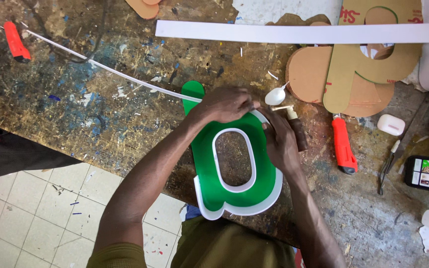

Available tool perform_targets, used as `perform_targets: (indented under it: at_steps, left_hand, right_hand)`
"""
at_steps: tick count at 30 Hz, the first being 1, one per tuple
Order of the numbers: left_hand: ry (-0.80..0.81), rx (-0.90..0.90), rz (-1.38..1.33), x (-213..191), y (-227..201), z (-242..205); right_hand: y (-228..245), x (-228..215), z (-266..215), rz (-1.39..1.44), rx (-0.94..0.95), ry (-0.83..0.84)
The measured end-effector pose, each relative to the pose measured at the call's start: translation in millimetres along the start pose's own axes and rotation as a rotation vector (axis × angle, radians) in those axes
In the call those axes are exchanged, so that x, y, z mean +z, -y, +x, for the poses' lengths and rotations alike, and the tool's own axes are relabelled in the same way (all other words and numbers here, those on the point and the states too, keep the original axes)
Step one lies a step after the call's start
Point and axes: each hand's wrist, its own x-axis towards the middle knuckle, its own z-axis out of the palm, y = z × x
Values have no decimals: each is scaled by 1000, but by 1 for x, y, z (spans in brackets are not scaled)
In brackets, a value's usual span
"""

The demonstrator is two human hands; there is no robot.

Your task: The person applies glue to the edges of a green letter-shaped object and presses a white strip along its perimeter. They then use a utility knife to trim excess material and a stapler to secure the strip in place.

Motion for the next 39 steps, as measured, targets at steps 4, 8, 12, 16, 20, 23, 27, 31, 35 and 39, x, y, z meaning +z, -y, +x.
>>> perform_targets:
  at_steps: [4,8,12,16,20,23,27,31,35,39]
  left_hand:
    - [37,10,15,3,-9,9]
    - [75,148,47,-2,-21,8]
    - [97,229,78,15,-23,23]
    - [129,309,78,30,-11,43]
    - [123,287,92,29,-18,35]
    - [111,240,85,38,-14,39]
    - [54,238,35,16,-26,22]
    - [114,235,-17,-11,-8,-3]
    - [-31,70,443,-11,64,-30]
    - [-114,-82,620,-32,21,-70]
  right_hand:
    - [3,5,-19,-30,51,-49]
    - [-15,15,-44,-51,119,-168]
    - [2,18,-63,-5,237,-274]
    - [10,13,-68,54,325,-333]
    - [-12,4,-53,67,342,-275]
    - [-18,5,-35,71,248,-303]
    - [-18,15,-30,130,274,-352]
    - [-26,14,-32,129,268,-368]
    - [-34,18,-34,72,257,-379]
    - [-16,20,-37,31,310,-379]
